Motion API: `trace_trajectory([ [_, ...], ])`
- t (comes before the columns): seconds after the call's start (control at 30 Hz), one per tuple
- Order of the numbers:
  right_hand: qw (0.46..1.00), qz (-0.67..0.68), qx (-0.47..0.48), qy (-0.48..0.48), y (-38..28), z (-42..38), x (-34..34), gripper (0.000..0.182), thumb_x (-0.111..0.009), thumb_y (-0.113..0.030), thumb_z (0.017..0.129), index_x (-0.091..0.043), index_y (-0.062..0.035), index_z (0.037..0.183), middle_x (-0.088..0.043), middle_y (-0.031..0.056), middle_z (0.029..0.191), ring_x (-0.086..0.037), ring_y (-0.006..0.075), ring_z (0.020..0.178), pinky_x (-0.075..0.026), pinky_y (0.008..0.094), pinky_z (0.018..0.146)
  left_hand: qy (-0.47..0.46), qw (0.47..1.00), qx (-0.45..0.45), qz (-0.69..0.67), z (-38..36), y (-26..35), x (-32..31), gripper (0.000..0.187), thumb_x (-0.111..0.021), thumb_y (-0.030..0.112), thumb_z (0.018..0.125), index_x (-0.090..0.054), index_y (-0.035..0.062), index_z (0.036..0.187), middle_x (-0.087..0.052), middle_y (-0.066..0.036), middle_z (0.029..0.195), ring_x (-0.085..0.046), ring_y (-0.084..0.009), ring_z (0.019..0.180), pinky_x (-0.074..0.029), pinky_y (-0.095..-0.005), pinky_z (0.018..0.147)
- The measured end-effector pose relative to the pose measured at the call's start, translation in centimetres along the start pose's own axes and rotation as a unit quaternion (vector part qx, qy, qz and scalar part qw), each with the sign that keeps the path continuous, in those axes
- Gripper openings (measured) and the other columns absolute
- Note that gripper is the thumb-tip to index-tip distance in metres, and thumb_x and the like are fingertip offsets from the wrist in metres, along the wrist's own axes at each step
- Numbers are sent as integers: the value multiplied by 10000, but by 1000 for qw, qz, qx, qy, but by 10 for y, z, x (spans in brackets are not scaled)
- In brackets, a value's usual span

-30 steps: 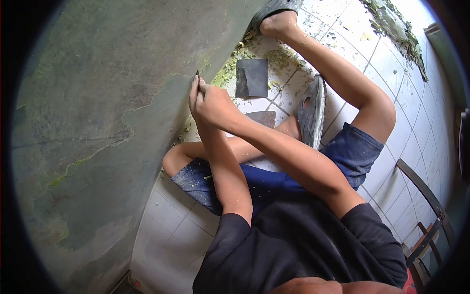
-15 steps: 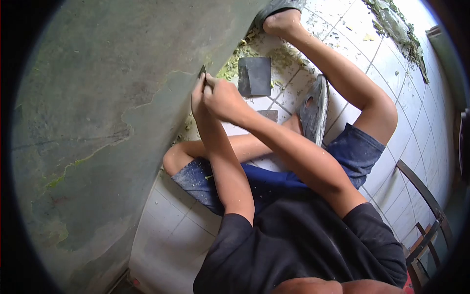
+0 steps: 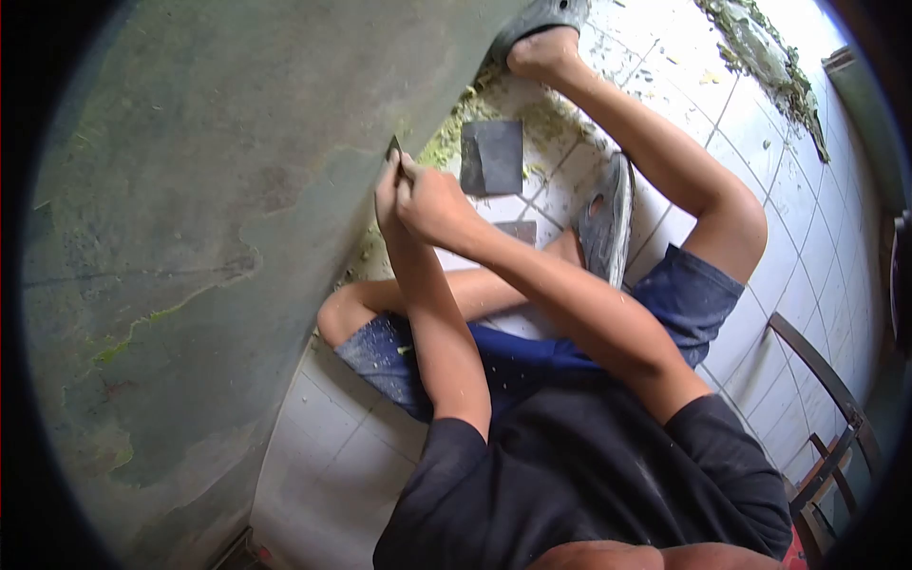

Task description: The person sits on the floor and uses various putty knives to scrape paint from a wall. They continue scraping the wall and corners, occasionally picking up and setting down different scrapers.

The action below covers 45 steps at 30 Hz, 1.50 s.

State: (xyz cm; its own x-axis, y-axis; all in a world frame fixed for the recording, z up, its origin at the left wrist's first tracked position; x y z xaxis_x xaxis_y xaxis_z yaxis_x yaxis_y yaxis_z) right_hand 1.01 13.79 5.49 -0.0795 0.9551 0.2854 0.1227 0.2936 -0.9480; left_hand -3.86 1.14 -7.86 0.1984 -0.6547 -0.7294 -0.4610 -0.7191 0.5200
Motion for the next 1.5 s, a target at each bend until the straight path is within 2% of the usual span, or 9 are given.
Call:
trace_trajectory([
  [0.23,999,-30,-7,7,-2,5,-9,437,-441,-154,958,-597,123,1257,-650,397,936,-671,515,903,-538,525,859,-21,1000,4,10,0,-2,0,304,-510,359,1076,-646,123,940,-611,-13,820,-569,-128,748,-469,-284,703],
  [0.3,998,-50,-25,-18,21,29,-13,391,-439,-154,950,-625,172,1056,-649,399,864,-675,524,844,-545,566,793,-21,1000,3,15,0,-3,1,303,-511,360,1075,-644,125,937,-608,-12,814,-567,-127,746,-468,-283,702],
  [0.47,1000,-8,21,8,17,-4,1,486,-461,-156,956,-538,123,1347,-636,407,981,-669,512,941,-535,503,896,-46,999,11,14,2,-9,4,302,-513,361,1074,-640,129,929,-603,-8,802,-562,-124,741,-464,-281,697],
  [0.6,1000,-1,-2,9,6,-3,-4,495,-456,-152,951,-527,133,1349,-632,415,983,-665,515,951,-530,509,903,-27,999,13,16,-9,0,13,301,-514,361,1074,-639,131,925,-601,-7,797,-561,-123,738,-463,-281,694],
  [0.67,998,-20,46,43,0,-3,-7,428,-423,-125,954,-564,223,1160,-652,388,860,-674,515,808,-541,554,769,-27,999,9,19,-17,0,11,301,-514,361,1074,-639,132,923,-599,-6,794,-560,-123,736,-462,-281,692],
  [0.77,1000,-19,7,-3,3,6,-4,487,-446,-141,947,-528,166,1316,-630,420,944,-667,518,918,-529,521,880,-17,1000,10,16,-12,-17,1,301,-515,361,1074,-637,134,920,-597,-5,789,-558,-122,733,-461,-281,689],
  [0.9,999,-32,14,3,1,2,-2,467,-435,-136,957,-541,172,1292,-634,417,945,-668,514,916,-531,527,859,-21,1000,5,19,-18,-16,-9,300,-515,361,1073,-636,136,915,-594,-3,782,-556,-121,729,-459,-281,684],
  [0.93,997,-27,58,38,1,-1,-3,405,-416,-145,975,-593,202,1086,-661,377,854,-679,515,818,-548,559,768,-23,1000,1,20,-15,-8,-12,300,-515,361,1073,-636,136,914,-593,-3,781,-556,-120,728,-459,-281,683],
  [1.5,998,-68,-5,14,17,19,-8,424,-411,-156,969,-584,190,1144,-662,390,916,-681,515,869,-548,555,818,4,1000,-5,17,12,-3,-47,299,-518,360,1072,-630,146,895,-580,4,753,-547,-115,710,-451,-282,665],
])
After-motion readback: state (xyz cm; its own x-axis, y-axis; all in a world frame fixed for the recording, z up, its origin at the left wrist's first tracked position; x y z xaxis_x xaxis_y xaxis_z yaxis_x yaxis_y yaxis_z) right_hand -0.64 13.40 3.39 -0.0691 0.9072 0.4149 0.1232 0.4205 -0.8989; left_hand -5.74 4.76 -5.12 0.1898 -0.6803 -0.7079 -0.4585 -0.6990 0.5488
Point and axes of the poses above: each hand's wrist, its own z-axis towards the middle knuckle, its own x-axis out of the back of the hand, y = z × x, the point moved 1 cm from there along z, towards the middle knuckle
